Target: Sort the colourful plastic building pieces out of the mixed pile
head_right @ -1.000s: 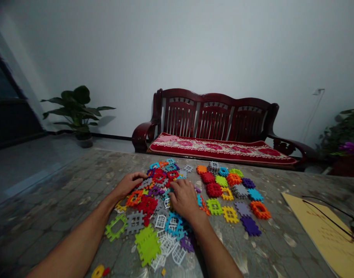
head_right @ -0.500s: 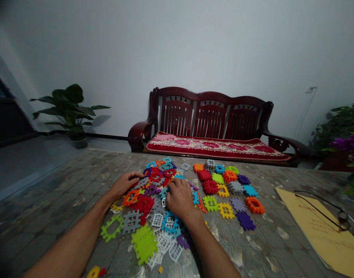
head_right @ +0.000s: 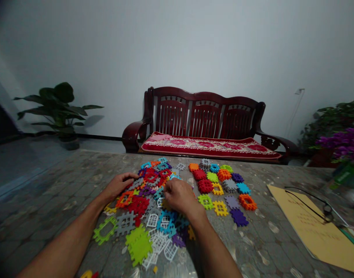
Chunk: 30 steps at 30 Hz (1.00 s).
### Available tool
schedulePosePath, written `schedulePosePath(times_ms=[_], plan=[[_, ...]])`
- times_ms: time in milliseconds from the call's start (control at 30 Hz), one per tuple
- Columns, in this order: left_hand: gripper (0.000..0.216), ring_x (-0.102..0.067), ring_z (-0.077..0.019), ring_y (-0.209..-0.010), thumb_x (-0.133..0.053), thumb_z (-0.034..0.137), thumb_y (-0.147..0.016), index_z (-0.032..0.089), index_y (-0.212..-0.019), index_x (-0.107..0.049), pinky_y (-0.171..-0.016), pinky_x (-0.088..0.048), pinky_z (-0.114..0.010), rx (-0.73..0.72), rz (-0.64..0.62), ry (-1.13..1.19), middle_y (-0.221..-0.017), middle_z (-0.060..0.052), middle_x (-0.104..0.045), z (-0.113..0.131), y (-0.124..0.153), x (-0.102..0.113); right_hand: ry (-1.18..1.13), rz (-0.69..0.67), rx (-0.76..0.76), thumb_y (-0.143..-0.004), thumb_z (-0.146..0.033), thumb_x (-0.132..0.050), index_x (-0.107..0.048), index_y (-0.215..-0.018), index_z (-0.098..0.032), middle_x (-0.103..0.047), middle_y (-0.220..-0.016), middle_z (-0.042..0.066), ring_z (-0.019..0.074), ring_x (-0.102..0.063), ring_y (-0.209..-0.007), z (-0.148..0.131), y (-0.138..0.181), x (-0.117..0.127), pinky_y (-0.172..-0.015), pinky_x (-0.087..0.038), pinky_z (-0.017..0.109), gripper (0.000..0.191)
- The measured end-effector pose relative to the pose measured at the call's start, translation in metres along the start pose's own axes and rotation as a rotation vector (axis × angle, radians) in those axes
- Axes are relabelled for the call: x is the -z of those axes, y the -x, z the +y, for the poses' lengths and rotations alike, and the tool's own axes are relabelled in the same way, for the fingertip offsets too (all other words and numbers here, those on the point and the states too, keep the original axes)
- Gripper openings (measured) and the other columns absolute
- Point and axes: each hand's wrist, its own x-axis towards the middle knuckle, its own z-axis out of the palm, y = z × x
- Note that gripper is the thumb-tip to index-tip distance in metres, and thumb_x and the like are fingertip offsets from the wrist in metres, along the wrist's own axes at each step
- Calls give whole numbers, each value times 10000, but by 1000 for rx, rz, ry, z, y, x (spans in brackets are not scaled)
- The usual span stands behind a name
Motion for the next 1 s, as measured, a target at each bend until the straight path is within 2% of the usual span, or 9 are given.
schedulePosePath(times_ms=[67, 133, 267, 467, 633, 833, 1000], plan=[[290, -665, -218, -784, -626, 367, -624, 184, -818, -740, -770, -502, -320, -4, 8, 12, -829, -21, -757, 2, 0, 0, 39, -143, -25, -738, -210, -610, -733, -834, -272, -727, -807, -4, 169, -637, -736, -1, 4, 8, -606, -378, 240, 168], [283, -663, -217, -779, -627, 358, -615, 181, -807, -738, -779, -500, -323, -1, 13, 21, -828, -24, -756, 5, 1, -1, 92, -223, -32, -706, -265, -654, -749, -805, -283, -739, -776, 2, 184, -652, -710, -3, 8, 13, -561, -351, 242, 138], [278, -663, -213, -770, -613, 346, -619, 177, -805, -732, -784, -501, -329, 9, 7, 31, -819, -27, -750, 7, 2, -1, 188, -255, -28, -655, -318, -703, -753, -752, -275, -740, -736, 25, 205, -667, -683, -6, 14, 15, -544, -353, 245, 117], [283, -668, -221, -802, -613, 345, -625, 177, -817, -734, -801, -499, -337, 6, 3, 31, -832, -32, -754, 6, 2, -1, 299, -346, -8, -652, -213, -630, -751, -738, -259, -738, -722, 57, 220, -674, -654, -18, 18, 12, -540, -384, 257, 155], [264, -668, -221, -807, -617, 340, -621, 179, -796, -730, -816, -498, -341, -4, 2, 40, -820, -29, -755, 7, 3, -1, 300, -306, -25, -631, -142, -618, -741, -762, -236, -744, -770, 77, 239, -686, -703, -18, 15, 7, -570, -397, 265, 203], [308, -663, -214, -777, -618, 369, -610, 167, -817, -724, -772, -504, -334, 11, -1, 54, -824, -32, -749, 4, 1, -1, 171, -126, -203, -776, -290, -564, -698, -978, -242, -736, -917, 56, 218, -678, -864, 2, 2, 13, -637, -408, 250, 247], [293, -669, -224, -818, -601, 359, -620, 176, -809, -730, -818, -496, -337, -4, 2, 34, -837, -32, -756, 4, 1, -2, 174, -34, -282, -861, -306, -508, -658, -1095, -248, -719, -1047, 55, 220, -652, -983, 22, -5, 8, -739, -437, 267, 284]])
